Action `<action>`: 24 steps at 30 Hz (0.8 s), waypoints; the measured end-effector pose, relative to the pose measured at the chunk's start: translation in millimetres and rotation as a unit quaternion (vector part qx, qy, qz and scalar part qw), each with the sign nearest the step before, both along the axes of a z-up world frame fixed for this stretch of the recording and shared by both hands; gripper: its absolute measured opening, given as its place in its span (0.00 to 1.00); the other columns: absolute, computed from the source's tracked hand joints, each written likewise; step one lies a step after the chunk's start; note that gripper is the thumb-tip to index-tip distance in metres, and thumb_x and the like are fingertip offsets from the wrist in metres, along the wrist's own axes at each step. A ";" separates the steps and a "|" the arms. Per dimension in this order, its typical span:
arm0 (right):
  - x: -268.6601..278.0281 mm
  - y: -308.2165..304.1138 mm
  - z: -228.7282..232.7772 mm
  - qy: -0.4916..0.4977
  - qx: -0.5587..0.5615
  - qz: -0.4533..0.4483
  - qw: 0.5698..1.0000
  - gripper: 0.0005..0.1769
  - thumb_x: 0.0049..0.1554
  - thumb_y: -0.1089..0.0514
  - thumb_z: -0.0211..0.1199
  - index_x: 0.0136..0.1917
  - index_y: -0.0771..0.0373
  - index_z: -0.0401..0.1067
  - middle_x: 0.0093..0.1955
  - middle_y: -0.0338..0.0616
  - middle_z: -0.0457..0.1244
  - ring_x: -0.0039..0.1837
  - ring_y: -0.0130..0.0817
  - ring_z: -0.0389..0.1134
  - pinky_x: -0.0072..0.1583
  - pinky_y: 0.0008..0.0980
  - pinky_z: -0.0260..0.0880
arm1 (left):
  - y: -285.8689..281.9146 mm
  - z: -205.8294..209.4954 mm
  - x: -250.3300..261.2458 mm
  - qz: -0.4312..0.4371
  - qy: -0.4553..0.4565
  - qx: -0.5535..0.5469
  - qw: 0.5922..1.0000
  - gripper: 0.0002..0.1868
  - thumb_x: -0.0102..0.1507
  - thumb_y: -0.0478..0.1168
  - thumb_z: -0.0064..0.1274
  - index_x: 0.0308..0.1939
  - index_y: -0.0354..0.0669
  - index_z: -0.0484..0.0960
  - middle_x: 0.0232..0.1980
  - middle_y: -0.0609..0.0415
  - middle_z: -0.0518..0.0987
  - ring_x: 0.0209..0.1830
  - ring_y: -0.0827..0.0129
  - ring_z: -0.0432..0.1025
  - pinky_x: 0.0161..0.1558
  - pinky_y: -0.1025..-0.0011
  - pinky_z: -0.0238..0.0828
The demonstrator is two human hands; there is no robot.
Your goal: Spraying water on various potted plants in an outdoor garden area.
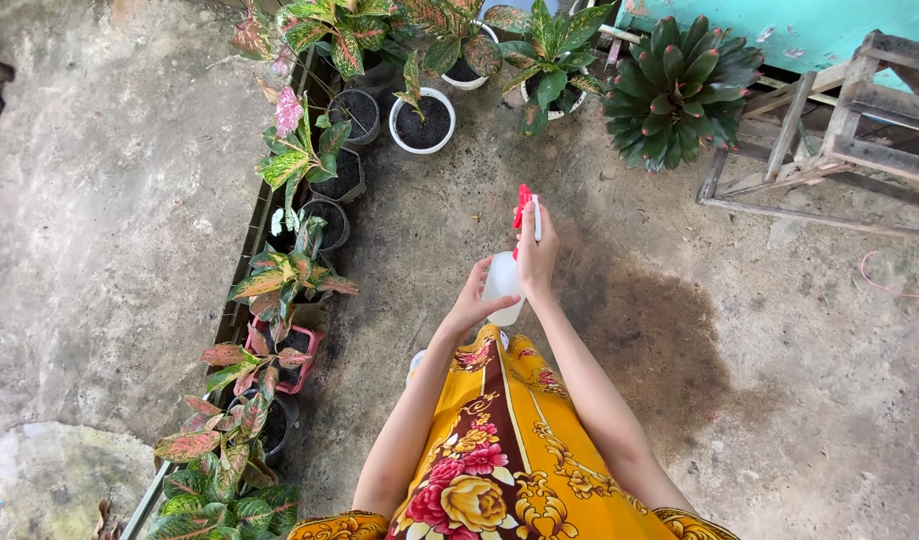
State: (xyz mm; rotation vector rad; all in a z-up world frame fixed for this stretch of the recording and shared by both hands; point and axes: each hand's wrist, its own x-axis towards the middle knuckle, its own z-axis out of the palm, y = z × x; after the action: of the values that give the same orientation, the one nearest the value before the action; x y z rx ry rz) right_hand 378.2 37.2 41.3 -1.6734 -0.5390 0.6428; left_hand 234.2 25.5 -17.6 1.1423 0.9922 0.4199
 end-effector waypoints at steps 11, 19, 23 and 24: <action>1.4 4.9 -14.9 -0.005 0.002 -0.005 1.000 0.28 0.67 0.33 0.48 0.55 0.57 0.74 0.45 0.43 0.70 0.45 0.33 0.68 0.45 0.30 0.73 | 4.1 3.6 -5.9 -0.020 -0.007 0.004 1.000 0.54 0.49 0.47 0.78 0.74 0.54 0.63 0.59 0.35 0.69 0.59 0.48 0.68 0.57 0.51 0.69; -8.7 11.5 5.1 -0.013 0.008 -0.034 0.999 0.30 0.67 0.33 0.48 0.55 0.61 0.73 0.48 0.49 0.70 0.48 0.38 0.69 0.47 0.34 0.74 | 22.7 -10.1 -11.5 -0.034 -0.006 -0.006 0.999 0.54 0.47 0.48 0.79 0.73 0.55 0.64 0.58 0.40 0.70 0.57 0.55 0.68 0.56 0.56 0.72; -17.2 17.5 15.3 -0.003 0.001 -0.052 0.999 0.29 0.67 0.33 0.48 0.56 0.59 0.74 0.49 0.49 0.70 0.50 0.38 0.69 0.48 0.34 0.75 | 32.1 8.7 -17.6 -0.051 -0.001 -0.015 0.999 0.53 0.48 0.47 0.78 0.73 0.54 0.64 0.57 0.42 0.70 0.56 0.57 0.68 0.55 0.60 0.72; -18.8 21.0 17.5 -0.002 0.001 -0.053 0.999 0.29 0.67 0.33 0.48 0.57 0.59 0.73 0.50 0.49 0.70 0.51 0.38 0.70 0.49 0.34 0.75 | 35.8 16.9 -17.9 -0.050 -0.005 -0.019 0.999 0.53 0.48 0.46 0.78 0.73 0.55 0.64 0.56 0.44 0.71 0.55 0.59 0.68 0.54 0.62 0.73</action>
State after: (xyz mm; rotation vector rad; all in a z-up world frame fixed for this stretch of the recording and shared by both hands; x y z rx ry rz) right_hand 359.4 58.2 58.8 -1.6897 -0.4500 0.5629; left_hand 216.3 61.3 -0.7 1.1488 0.9276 0.3248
